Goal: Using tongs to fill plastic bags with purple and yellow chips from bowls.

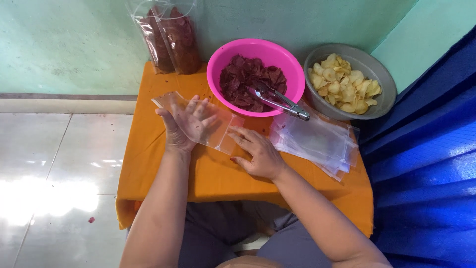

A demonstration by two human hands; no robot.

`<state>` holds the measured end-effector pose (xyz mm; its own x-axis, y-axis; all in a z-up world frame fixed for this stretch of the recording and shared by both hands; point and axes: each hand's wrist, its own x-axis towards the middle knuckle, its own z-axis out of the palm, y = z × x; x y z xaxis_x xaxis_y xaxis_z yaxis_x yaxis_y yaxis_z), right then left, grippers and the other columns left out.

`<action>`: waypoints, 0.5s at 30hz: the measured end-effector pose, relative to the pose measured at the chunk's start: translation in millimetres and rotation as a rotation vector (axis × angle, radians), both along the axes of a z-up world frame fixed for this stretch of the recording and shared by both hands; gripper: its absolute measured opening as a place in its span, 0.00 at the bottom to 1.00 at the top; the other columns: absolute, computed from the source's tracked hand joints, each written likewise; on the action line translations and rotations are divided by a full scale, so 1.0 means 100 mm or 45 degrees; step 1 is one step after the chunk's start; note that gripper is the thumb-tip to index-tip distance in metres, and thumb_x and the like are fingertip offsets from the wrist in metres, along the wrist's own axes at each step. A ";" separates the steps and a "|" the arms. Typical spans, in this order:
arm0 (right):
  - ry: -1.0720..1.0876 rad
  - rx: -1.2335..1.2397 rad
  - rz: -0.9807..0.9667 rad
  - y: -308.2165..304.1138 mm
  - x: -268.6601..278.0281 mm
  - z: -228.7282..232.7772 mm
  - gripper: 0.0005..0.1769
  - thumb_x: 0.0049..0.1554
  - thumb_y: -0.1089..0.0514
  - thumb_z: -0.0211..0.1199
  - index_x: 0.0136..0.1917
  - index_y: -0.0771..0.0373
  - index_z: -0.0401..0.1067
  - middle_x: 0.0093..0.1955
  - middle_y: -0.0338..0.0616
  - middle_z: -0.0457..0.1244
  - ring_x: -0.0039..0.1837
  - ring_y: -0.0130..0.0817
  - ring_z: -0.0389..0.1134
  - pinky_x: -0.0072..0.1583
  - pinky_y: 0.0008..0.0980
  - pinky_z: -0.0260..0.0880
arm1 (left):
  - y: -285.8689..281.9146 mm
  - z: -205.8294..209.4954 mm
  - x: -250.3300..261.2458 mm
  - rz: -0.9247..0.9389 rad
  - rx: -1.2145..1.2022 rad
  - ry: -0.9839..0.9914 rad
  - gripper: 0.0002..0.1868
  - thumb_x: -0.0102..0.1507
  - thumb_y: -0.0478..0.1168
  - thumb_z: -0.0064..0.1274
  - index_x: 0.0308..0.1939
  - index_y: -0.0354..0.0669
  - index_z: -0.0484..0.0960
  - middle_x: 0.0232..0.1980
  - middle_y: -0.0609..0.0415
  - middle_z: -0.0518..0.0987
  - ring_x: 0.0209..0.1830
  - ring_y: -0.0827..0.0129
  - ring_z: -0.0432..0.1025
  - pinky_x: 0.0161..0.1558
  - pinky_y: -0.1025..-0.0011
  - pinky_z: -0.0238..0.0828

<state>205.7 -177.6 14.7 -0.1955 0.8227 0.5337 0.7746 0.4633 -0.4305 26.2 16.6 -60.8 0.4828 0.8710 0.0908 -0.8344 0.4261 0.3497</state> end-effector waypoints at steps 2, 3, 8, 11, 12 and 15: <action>-0.001 0.020 -0.005 0.01 0.02 -0.06 0.39 0.52 0.50 0.74 0.75 0.52 0.67 0.72 0.49 0.60 0.62 0.52 0.68 0.61 0.48 0.69 | -0.03 0.06 0.03 -0.039 0.039 -0.011 0.64 0.39 0.77 0.62 0.75 0.92 0.43 0.79 0.35 0.50 0.77 0.29 0.53 0.64 0.21 0.56; -0.003 0.032 -0.005 0.01 0.02 -0.10 0.40 0.52 0.48 0.74 0.75 0.51 0.66 0.73 0.49 0.59 0.62 0.51 0.68 0.61 0.48 0.69 | -0.06 0.08 0.04 -0.073 0.070 -0.022 0.70 0.38 0.77 0.61 0.77 0.92 0.34 0.82 0.33 0.43 0.79 0.28 0.47 0.66 0.20 0.52; 0.063 0.062 0.067 0.01 -0.01 -0.05 0.44 0.52 0.53 0.74 0.78 0.43 0.60 0.76 0.51 0.57 0.62 0.56 0.67 0.60 0.53 0.68 | -0.24 0.23 0.11 -0.301 0.467 -0.100 0.63 0.43 0.73 0.62 0.73 0.92 0.36 0.81 0.42 0.56 0.79 0.41 0.55 0.70 0.26 0.51; 0.028 0.076 0.073 0.02 -0.01 -0.05 0.48 0.51 0.54 0.74 0.79 0.38 0.56 0.77 0.52 0.55 0.60 0.57 0.68 0.58 0.53 0.69 | -0.33 0.24 0.16 -0.431 0.542 0.017 0.75 0.43 0.60 0.72 0.75 0.90 0.24 0.83 0.44 0.50 0.79 0.42 0.54 0.63 0.34 0.62; 0.001 0.087 0.074 0.02 -0.01 -0.05 0.49 0.51 0.54 0.74 0.80 0.35 0.54 0.78 0.53 0.54 0.59 0.57 0.68 0.58 0.53 0.69 | -0.31 0.15 0.19 -0.507 0.604 0.061 0.74 0.46 0.50 0.76 0.74 0.95 0.29 0.83 0.47 0.51 0.79 0.43 0.56 0.58 0.42 0.74; 0.038 0.089 0.087 0.00 -0.06 0.11 0.46 0.54 0.50 0.71 0.81 0.40 0.53 0.72 0.52 0.59 0.56 0.55 0.69 0.56 0.51 0.71 | -0.31 0.11 0.24 -0.461 0.597 0.137 0.78 0.47 0.36 0.76 0.77 0.88 0.26 0.73 0.40 0.63 0.73 0.47 0.65 0.52 0.51 0.80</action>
<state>200.2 -178.0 26.0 -0.2333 0.7686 0.5957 0.7273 0.5445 -0.4178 49.9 -14.8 -49.3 0.7690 0.5284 0.3598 -0.6146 0.4565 0.6434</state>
